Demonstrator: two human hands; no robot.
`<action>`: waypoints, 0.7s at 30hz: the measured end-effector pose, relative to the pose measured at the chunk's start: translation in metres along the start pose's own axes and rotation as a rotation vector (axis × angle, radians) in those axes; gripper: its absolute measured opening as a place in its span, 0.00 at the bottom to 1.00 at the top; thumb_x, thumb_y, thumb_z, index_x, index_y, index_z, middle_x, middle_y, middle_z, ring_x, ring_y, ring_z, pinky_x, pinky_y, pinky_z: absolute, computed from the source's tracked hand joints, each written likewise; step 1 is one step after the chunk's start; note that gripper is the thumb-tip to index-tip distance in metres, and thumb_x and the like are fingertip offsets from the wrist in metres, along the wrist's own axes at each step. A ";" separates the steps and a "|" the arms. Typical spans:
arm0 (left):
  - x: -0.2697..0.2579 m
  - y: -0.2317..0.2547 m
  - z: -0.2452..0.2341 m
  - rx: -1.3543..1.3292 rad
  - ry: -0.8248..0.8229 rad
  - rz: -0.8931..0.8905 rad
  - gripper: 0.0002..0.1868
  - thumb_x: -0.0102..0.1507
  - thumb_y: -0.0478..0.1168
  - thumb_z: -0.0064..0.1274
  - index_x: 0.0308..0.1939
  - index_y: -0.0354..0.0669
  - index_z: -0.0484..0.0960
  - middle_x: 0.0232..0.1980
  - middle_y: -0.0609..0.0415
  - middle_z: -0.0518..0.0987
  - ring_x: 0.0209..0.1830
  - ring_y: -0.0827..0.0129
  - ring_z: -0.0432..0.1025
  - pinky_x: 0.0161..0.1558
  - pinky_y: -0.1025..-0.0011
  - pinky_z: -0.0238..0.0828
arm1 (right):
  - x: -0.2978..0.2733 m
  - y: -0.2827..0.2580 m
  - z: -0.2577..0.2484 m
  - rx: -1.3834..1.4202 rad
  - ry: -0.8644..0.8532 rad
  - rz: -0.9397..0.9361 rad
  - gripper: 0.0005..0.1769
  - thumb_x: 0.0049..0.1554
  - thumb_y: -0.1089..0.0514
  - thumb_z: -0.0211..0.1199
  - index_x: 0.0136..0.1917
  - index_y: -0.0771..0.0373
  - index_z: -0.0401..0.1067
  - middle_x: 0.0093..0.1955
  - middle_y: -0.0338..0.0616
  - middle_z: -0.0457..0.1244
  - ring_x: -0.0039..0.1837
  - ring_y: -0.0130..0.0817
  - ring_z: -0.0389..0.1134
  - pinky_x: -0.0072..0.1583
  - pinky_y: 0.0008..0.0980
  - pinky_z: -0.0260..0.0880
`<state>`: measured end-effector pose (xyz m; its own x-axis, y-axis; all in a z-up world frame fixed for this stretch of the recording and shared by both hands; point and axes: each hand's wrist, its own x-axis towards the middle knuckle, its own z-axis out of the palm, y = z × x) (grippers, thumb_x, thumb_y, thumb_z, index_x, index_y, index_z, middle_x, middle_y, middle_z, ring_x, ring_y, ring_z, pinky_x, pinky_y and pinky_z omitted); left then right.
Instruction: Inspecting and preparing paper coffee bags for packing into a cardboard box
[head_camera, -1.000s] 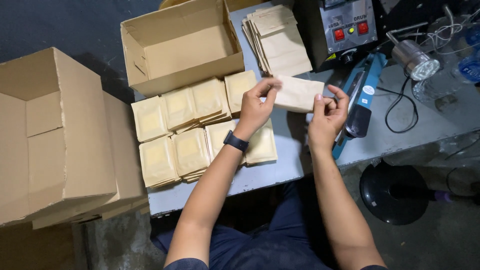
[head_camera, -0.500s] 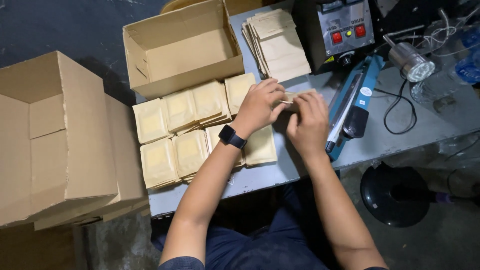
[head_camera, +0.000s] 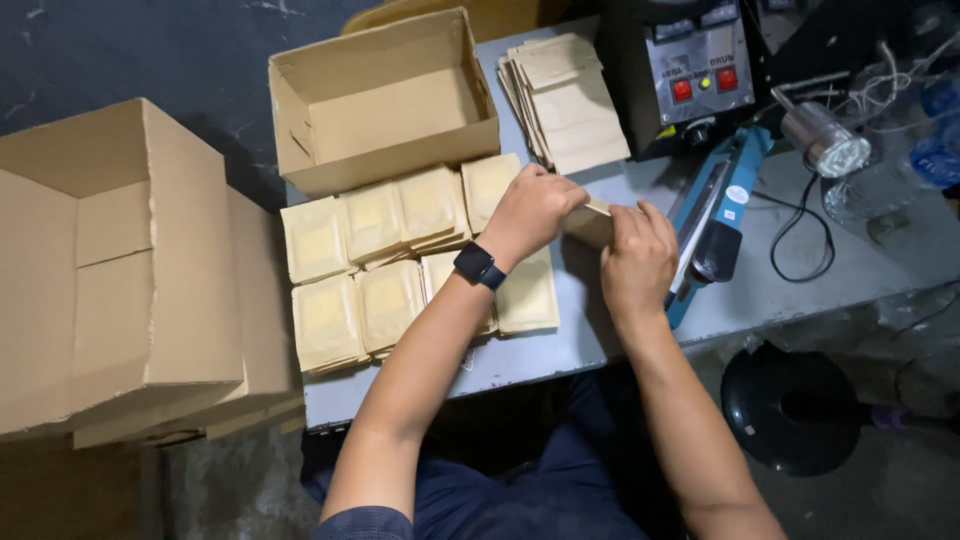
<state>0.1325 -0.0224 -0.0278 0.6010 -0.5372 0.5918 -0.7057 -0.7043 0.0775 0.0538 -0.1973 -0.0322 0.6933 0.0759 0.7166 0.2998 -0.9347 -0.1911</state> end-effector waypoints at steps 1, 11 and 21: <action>0.004 0.002 -0.010 0.006 0.007 -0.001 0.11 0.67 0.36 0.45 0.32 0.56 0.80 0.32 0.68 0.82 0.43 0.74 0.78 0.50 0.69 0.67 | 0.005 -0.003 -0.005 0.002 0.006 -0.007 0.15 0.53 0.69 0.61 0.53 0.60 0.79 0.47 0.45 0.71 0.61 0.47 0.72 0.64 0.44 0.70; -0.019 0.005 -0.111 -0.191 0.117 -0.059 0.08 0.61 0.41 0.57 0.43 0.62 0.81 0.41 0.71 0.84 0.48 0.74 0.79 0.52 0.66 0.74 | 0.029 -0.052 -0.073 0.616 0.195 -0.027 0.07 0.63 0.72 0.64 0.50 0.65 0.80 0.47 0.47 0.71 0.53 0.54 0.74 0.56 0.48 0.73; -0.093 0.049 -0.217 -0.268 0.146 -0.135 0.04 0.65 0.39 0.52 0.38 0.56 0.80 0.33 0.63 0.79 0.36 0.63 0.79 0.40 0.64 0.75 | 0.022 -0.141 -0.119 0.879 0.141 -0.121 0.04 0.56 0.71 0.71 0.46 0.72 0.79 0.44 0.52 0.72 0.49 0.56 0.76 0.56 0.49 0.75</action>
<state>-0.0390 0.0939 0.0948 0.6494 -0.3612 0.6692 -0.7086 -0.6068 0.3601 -0.0515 -0.1055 0.0901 0.5548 0.0591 0.8299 0.7991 -0.3156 -0.5117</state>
